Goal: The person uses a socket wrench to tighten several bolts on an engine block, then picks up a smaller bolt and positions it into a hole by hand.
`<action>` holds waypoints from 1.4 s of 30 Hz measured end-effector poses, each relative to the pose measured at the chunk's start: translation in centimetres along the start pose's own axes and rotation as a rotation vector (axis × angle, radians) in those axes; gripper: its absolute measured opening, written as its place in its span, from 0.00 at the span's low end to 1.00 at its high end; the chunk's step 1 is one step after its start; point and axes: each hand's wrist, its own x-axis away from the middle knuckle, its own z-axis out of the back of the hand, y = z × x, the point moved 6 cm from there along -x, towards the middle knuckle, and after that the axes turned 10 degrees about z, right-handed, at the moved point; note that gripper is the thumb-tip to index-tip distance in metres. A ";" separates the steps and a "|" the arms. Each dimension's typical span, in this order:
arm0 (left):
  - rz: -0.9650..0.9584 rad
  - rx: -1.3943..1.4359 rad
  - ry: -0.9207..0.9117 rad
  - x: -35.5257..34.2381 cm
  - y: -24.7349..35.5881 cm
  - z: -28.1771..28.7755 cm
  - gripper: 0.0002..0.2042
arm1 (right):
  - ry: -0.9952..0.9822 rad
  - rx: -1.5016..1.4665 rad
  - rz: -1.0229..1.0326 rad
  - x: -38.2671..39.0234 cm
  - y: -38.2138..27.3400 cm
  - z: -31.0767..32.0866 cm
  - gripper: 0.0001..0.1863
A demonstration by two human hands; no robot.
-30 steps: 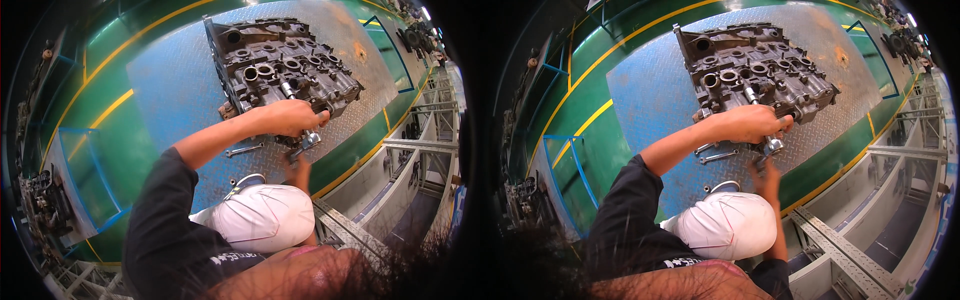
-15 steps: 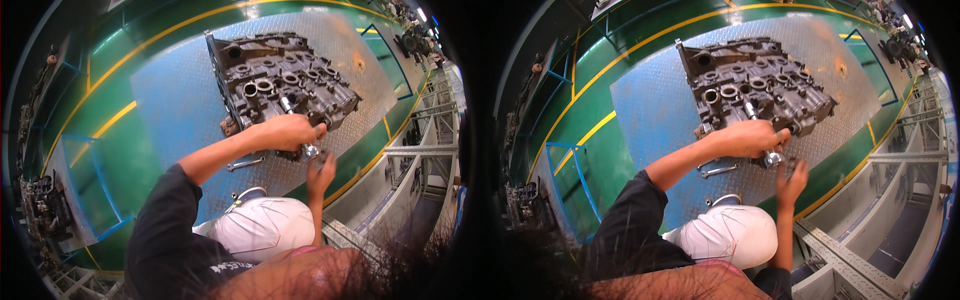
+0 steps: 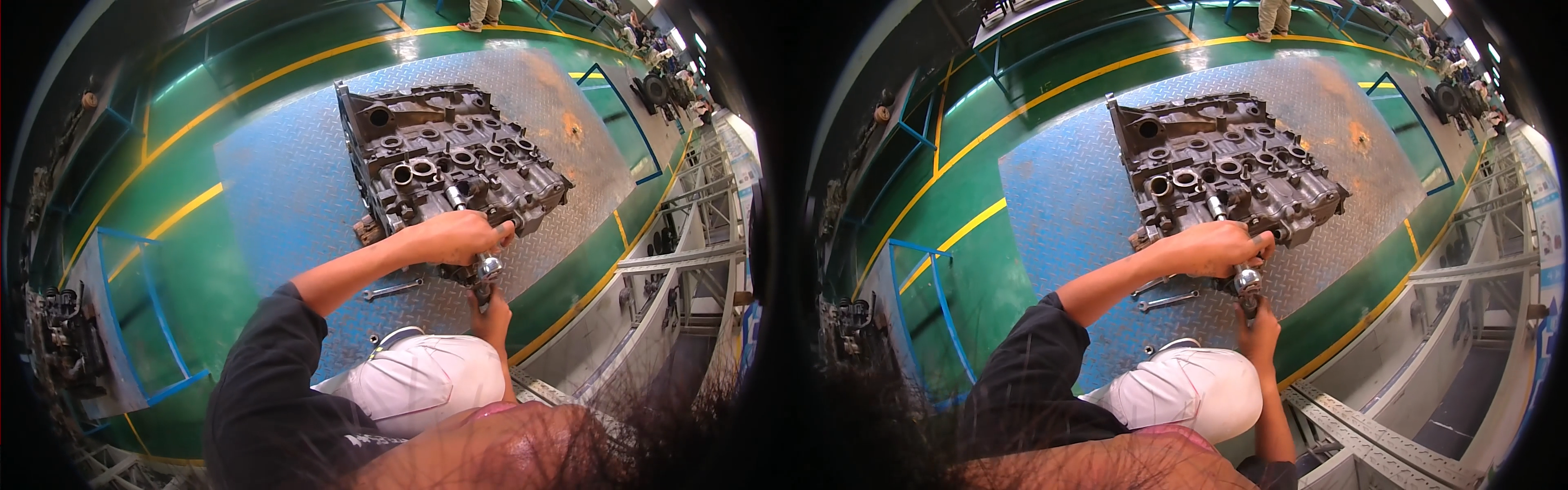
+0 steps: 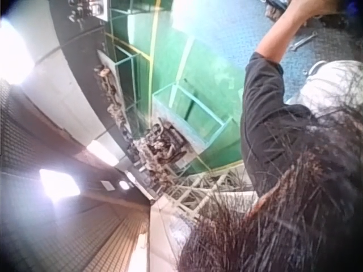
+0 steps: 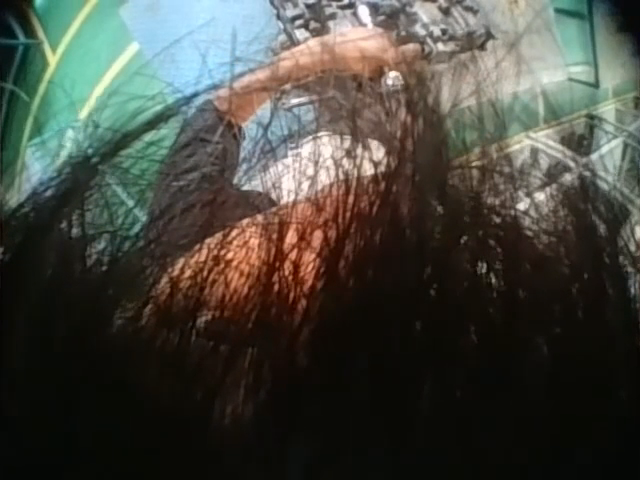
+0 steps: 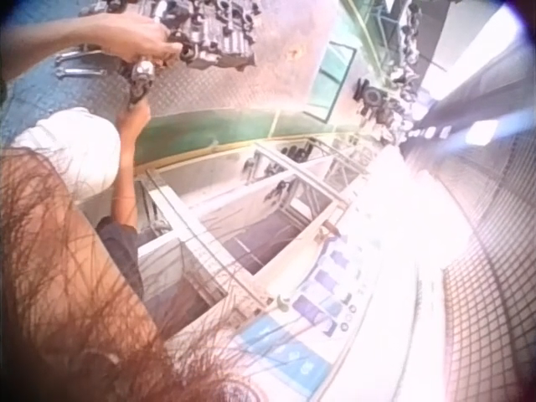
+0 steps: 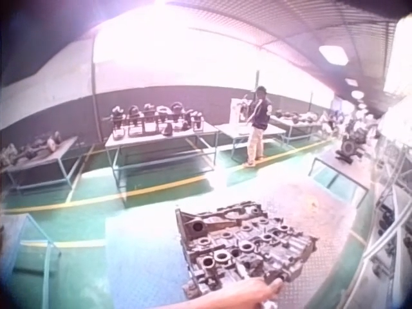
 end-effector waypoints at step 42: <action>-0.243 -0.105 0.231 4.0 3.5 -0.3 0.21 | 0.260 0.181 0.267 -1.5 -2.5 7.8 0.17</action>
